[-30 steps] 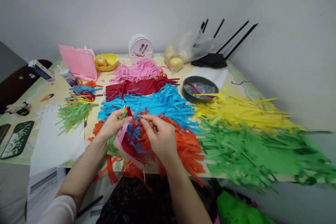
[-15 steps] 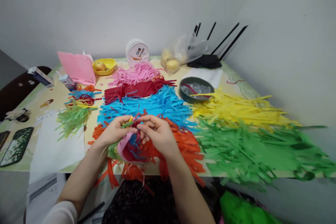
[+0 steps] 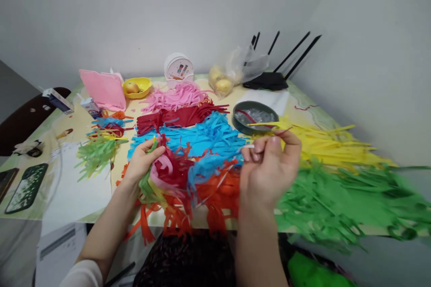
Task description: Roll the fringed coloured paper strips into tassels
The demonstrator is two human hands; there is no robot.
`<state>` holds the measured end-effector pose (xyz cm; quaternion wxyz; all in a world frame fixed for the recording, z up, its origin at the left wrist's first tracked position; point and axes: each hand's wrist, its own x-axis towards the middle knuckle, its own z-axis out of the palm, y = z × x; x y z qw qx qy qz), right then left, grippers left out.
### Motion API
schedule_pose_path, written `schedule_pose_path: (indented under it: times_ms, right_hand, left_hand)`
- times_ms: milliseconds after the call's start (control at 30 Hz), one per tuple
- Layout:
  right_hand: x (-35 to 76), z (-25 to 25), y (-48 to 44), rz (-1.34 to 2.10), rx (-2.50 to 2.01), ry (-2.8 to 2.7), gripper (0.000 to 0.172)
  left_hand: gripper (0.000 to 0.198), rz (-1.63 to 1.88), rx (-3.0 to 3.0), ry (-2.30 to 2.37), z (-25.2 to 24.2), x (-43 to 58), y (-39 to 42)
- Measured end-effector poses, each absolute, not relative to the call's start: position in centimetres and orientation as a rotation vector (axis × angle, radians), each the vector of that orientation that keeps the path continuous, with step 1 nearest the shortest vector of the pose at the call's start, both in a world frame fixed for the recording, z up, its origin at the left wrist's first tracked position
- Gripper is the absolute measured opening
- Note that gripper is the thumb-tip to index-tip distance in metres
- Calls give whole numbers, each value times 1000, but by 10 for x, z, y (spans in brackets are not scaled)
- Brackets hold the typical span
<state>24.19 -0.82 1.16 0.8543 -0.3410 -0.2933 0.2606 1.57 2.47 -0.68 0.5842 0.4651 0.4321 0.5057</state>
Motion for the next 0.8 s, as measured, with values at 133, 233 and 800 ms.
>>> schedule_pose_path:
  times_ms: [133, 233, 800]
  right_hand:
    - [225, 2, -15, 527, -1019, -964, 9]
    - [199, -4, -23, 627, -1214, -1294, 9]
    - [177, -5, -23, 796, -1246, -1396, 18]
  left_hand:
    - [39, 1313, 1039, 1044, -5, 17, 23]
    - [42, 1260, 1038, 1044, -3, 19, 20]
    - [54, 1067, 965, 851, -4, 17, 17]
